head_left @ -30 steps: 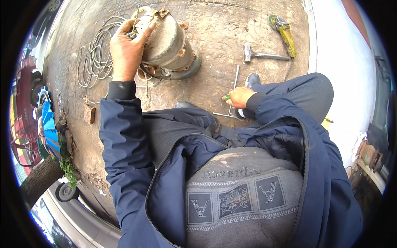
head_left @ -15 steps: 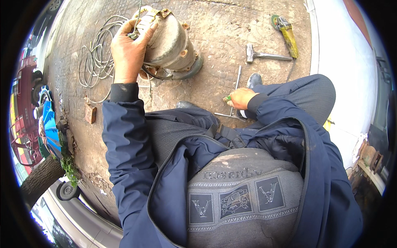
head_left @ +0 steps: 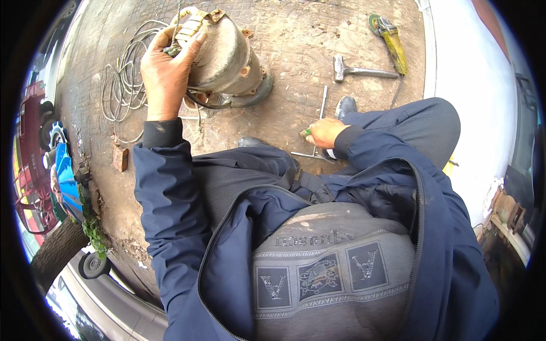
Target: The person sits on the ground and uses pliers to cut and remove wires and a rope from a cylindrical electrical component. They then separate the component into two parts and place them on the ground.
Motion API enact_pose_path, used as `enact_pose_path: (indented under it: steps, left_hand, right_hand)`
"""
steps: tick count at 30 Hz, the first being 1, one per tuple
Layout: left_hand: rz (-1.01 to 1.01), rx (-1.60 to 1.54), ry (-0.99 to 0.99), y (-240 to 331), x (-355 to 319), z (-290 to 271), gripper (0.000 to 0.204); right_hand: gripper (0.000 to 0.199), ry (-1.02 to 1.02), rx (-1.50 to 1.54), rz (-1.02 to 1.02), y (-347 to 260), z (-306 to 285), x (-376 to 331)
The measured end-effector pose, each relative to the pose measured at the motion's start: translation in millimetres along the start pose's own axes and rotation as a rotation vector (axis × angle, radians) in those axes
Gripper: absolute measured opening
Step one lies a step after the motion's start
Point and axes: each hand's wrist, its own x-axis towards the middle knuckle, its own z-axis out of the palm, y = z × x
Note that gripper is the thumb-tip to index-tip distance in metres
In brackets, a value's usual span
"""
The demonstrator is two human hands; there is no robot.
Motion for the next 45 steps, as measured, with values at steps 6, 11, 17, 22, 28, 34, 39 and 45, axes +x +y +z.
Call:
enact_pose_path:
  steps: [6,11,17,22,28,34,39,45]
  left_hand:
    - [-0.012,-0.062,0.008,-3,-1,0,0.047]
    - [-0.018,0.002,0.046,-7,0,1,0.050]
    - [0.127,0.119,0.077,-13,7,1,0.050]
    - [-0.050,-0.098,-0.030,-13,12,-6,0.053]
    - [-0.069,-0.172,-0.066,-12,26,-16,0.048]
    - [-0.074,-0.250,-0.068,-25,46,-29,0.040]
    - [-0.101,-0.300,-0.052,-42,72,-41,0.039]
    - [-0.165,-0.334,-0.042,-63,102,-55,0.038]
  right_hand:
    - [0.040,0.207,0.128,0.085,-1,3,4]
    - [0.041,0.225,0.139,0.122,3,11,14]
    - [0.041,-0.040,0.009,0.123,2,24,18]
    - [0.043,0.116,0.147,0.034,0,26,29]
    - [0.042,0.107,0.292,0.023,10,21,56]
    - [0.046,0.095,0.546,0.113,3,-15,88]
    - [0.040,0.190,0.920,0.214,-12,-55,123]
    - [0.035,0.310,1.059,0.214,-15,-73,155]
